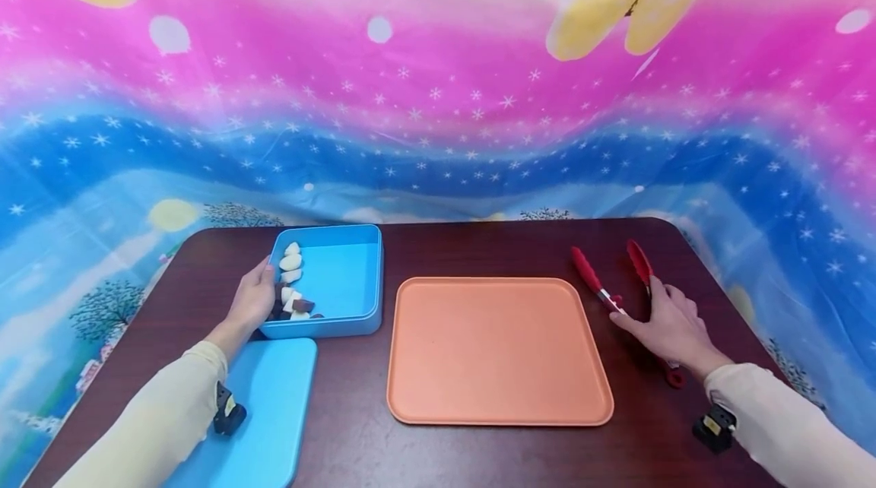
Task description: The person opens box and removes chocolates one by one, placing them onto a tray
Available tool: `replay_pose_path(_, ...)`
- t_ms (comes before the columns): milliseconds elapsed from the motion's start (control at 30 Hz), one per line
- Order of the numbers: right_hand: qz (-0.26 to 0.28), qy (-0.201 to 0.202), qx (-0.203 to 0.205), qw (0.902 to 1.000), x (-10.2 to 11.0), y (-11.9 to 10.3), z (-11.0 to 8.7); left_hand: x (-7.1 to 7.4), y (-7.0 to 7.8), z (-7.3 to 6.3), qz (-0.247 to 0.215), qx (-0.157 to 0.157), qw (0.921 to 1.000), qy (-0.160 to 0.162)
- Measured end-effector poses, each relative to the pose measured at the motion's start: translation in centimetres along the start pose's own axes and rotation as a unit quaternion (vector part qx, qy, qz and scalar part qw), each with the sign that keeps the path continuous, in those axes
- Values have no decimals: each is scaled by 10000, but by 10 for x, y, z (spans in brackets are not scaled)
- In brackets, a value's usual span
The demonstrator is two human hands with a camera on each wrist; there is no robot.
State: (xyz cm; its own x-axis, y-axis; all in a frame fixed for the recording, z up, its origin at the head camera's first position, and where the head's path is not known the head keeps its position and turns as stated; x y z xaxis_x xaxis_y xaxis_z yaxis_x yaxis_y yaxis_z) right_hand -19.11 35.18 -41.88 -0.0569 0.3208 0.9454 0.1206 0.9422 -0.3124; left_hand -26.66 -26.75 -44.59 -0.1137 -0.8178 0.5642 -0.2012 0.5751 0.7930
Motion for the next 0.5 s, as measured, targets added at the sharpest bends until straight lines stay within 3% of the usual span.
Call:
replay_pose_path(133, -241, -365, -133, 9990, -5, 18, 5, 0, 1, 1, -41, 30, 10000, 20)
replay_pose_path(233, -275, -425, -206, 9985, -7, 25, 7, -1, 0, 2, -32, 132, 9999, 19)
replay_pose_path(500, 385, -300, -251, 9985, -8, 31, 15, -1, -4, 1, -124, 184, 9997, -51)
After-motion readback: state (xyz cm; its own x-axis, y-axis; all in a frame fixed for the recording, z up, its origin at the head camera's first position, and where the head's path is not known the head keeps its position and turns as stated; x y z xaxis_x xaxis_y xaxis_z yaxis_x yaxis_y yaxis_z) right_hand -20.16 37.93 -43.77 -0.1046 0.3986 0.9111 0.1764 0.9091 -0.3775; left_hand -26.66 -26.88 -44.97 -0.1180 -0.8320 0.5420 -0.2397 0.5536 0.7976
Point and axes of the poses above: each hand's wrist, its own z-axis towards the middle knuckle, its own x-axis out of the back of the hand, y = z × x, the point moved 5 cm from there along z, towards the middle knuckle, and after that the axes turned 1 degree about -y, right-handed, at the moved point
